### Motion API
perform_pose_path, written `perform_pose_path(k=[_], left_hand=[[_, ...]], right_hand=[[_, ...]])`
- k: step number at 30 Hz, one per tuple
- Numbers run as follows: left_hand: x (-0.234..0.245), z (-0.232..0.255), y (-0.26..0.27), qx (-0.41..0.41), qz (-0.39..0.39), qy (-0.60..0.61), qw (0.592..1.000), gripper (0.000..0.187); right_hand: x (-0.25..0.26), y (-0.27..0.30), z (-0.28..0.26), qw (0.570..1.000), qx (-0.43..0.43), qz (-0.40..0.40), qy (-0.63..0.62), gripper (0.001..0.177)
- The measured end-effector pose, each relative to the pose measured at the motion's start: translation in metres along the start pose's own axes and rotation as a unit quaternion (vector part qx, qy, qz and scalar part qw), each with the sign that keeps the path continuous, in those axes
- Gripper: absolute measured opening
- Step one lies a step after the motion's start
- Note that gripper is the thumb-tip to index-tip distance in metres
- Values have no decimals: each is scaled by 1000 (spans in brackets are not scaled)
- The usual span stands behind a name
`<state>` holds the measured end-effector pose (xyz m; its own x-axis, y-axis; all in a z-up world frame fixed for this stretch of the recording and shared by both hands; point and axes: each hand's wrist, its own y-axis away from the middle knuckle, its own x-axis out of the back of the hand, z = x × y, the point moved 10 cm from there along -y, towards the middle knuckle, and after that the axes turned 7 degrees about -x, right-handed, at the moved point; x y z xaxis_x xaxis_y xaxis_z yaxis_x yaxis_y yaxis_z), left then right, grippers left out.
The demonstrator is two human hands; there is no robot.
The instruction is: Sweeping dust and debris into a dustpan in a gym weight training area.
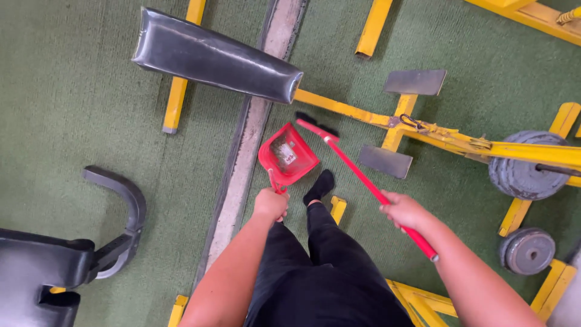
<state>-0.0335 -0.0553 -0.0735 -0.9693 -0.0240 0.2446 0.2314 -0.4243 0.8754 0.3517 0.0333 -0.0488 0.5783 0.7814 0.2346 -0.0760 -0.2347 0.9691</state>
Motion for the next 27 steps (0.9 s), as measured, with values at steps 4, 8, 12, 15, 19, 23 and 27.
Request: perform_pose_path(k=[4, 8, 12, 15, 19, 23, 27], left_hand=[[-5, -5, 0, -8, -20, 36, 999, 19], [-5, -13, 12, -2, -37, 17, 999, 23], [6, -27, 11, -8, -48, 32, 998, 24], [14, -25, 16, -12, -47, 28, 998, 22], [11, -28, 6, -29, -55, 10, 998, 22], [7, -39, -2, -31, -59, 40, 997, 22], [9, -47, -5, -46, -53, 19, 997, 19]], right_hand=[[-36, -52, -25, 998, 19, 62, 10, 66], [-132, -69, -6, 998, 38, 27, 45, 72], [-137, 24, -21, 998, 31, -57, -7, 76], [-126, 46, 12, 999, 6, -42, -33, 76], [-128, 56, 34, 991, -18, -44, -121, 75], [-114, 43, 65, 976, -72, -14, -204, 76], [-70, 15, 87, 986, -65, 23, -154, 73]])
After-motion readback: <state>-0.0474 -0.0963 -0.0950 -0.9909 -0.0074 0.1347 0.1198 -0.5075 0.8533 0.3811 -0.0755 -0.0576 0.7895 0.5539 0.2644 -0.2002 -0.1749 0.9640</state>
